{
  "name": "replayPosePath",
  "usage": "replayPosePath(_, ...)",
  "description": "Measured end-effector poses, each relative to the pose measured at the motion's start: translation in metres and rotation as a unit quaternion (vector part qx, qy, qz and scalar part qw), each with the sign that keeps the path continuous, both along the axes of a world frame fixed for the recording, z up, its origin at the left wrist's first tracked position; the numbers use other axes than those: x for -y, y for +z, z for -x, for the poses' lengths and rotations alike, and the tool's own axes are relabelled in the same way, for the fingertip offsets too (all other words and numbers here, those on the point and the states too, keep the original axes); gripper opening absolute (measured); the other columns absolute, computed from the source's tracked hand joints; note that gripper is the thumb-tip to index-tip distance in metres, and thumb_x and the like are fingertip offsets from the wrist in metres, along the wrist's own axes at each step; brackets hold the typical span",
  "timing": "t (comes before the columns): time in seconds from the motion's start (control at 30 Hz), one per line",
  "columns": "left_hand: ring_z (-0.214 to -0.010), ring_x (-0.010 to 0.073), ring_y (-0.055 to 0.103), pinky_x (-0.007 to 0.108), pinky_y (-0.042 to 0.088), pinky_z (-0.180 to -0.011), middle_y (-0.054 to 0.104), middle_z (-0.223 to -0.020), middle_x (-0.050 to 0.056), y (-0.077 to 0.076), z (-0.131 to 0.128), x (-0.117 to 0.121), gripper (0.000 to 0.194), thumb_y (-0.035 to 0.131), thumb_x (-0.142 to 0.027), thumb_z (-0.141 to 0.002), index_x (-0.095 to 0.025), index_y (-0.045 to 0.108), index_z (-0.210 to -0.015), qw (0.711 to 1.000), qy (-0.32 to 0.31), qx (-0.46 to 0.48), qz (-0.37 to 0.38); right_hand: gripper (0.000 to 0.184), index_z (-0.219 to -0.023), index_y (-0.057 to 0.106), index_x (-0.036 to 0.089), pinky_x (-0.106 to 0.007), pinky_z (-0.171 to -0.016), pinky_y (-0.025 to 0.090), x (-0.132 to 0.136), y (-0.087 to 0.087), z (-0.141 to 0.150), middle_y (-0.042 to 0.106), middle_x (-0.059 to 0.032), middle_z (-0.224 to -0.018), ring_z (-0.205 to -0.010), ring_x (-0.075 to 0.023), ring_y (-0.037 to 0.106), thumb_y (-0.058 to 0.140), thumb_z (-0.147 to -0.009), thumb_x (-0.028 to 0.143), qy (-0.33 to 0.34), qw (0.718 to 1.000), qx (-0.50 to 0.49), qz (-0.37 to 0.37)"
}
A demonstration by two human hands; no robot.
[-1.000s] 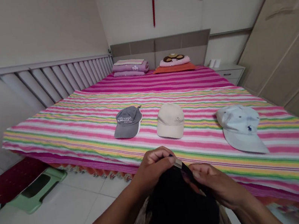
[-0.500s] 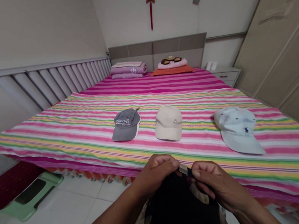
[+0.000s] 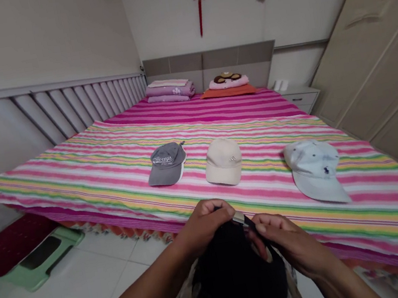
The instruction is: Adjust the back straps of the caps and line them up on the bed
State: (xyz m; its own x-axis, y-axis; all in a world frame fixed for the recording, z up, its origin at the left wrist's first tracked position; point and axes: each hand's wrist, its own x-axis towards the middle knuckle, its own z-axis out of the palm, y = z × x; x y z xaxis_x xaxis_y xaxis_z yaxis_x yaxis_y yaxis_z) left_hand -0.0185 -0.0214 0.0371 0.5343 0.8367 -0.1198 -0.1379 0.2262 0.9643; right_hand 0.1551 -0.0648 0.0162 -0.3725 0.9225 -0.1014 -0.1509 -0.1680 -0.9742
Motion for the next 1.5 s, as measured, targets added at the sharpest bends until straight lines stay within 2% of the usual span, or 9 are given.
replayPosePath(0.1, -0.047, 0.0055, 0.038, 0.02, 0.026, -0.048, 0.048, -0.053, -0.002, -0.001, -0.002, -0.001, 0.025, 0.064, -0.034, -0.063, -0.011, 0.056, -0.06, 1.0, 0.004, 0.005, 0.024, 0.029, -0.064, 0.054, 0.015, -0.021, -0.044, 0.025, 0.0, -0.001, -0.002, 0.048, 0.0033, -0.043, -0.04, -0.0076, 0.035, 0.056, -0.074, 0.042, -0.026, 0.999, -0.022, 0.026)
replayPosePath(0.3, -0.042, 0.0044, 0.036, 0.02, 0.024, -0.044, 0.048, -0.047, -0.003, 0.0, -0.003, -0.002, 0.025, 0.066, -0.033, -0.06, -0.011, 0.056, -0.057, 0.999, 0.009, -0.002, 0.032, 0.029, -0.06, 0.054, 0.015, -0.02, -0.04, 0.022, 0.001, 0.003, -0.002, 0.047, 0.0039, -0.041, -0.036, -0.0057, 0.033, 0.059, -0.073, 0.04, -0.042, 0.998, -0.021, 0.034)
replayPosePath(0.5, -0.047, 0.0063, 0.042, 0.021, 0.029, -0.049, 0.052, -0.052, -0.001, -0.002, -0.003, -0.001, 0.022, 0.066, -0.031, -0.061, -0.011, 0.057, -0.057, 0.999, 0.01, 0.017, 0.04, 0.03, -0.061, 0.057, 0.014, -0.019, -0.036, 0.014, 0.0, 0.006, 0.004, 0.041, 0.0063, -0.037, -0.033, -0.0034, 0.025, 0.061, -0.07, 0.042, -0.063, 0.997, 0.009, 0.031)
replayPosePath(0.93, -0.049, 0.0073, 0.045, 0.021, 0.033, -0.052, 0.054, -0.053, 0.001, -0.008, -0.001, -0.001, 0.021, 0.065, -0.029, -0.064, -0.009, 0.059, -0.06, 0.998, -0.006, 0.043, 0.051, 0.029, -0.058, 0.056, 0.014, -0.017, -0.033, 0.015, -0.004, 0.006, 0.009, 0.04, 0.0069, -0.036, -0.032, -0.0028, 0.025, 0.063, -0.067, 0.041, -0.063, 0.996, 0.045, 0.033)
replayPosePath(1.03, -0.049, 0.0076, 0.045, 0.022, 0.033, -0.052, 0.054, -0.054, 0.001, -0.01, 0.002, -0.002, 0.02, 0.064, -0.028, -0.065, -0.008, 0.06, -0.06, 0.997, -0.01, 0.053, 0.058, 0.031, -0.058, 0.056, 0.014, -0.018, -0.034, 0.016, -0.004, 0.007, 0.008, 0.041, 0.0062, -0.036, -0.033, -0.0032, 0.026, 0.06, -0.069, 0.042, -0.064, 0.996, 0.048, 0.023)
replayPosePath(1.3, -0.046, 0.0058, 0.042, 0.02, 0.029, -0.047, 0.053, -0.053, 0.0, -0.012, 0.009, -0.004, 0.022, 0.065, -0.031, -0.064, -0.01, 0.061, -0.063, 0.999, -0.02, 0.003, 0.051, 0.043, -0.061, 0.059, 0.012, -0.019, -0.036, 0.02, -0.004, 0.013, 0.004, 0.045, 0.0029, -0.039, -0.034, -0.005, 0.031, 0.047, -0.078, 0.049, -0.047, 0.998, 0.039, 0.018)
replayPosePath(1.5, -0.045, 0.0042, 0.035, 0.019, 0.024, -0.046, 0.045, -0.052, -0.003, -0.014, 0.013, -0.008, 0.025, 0.063, -0.035, -0.066, -0.011, 0.056, -0.062, 0.998, -0.05, -0.028, 0.02, 0.042, -0.061, 0.06, 0.012, -0.018, -0.034, 0.019, -0.005, 0.012, 0.002, 0.045, 0.0024, -0.041, -0.035, -0.0051, 0.031, 0.048, -0.078, 0.049, -0.041, 0.998, 0.036, 0.025)
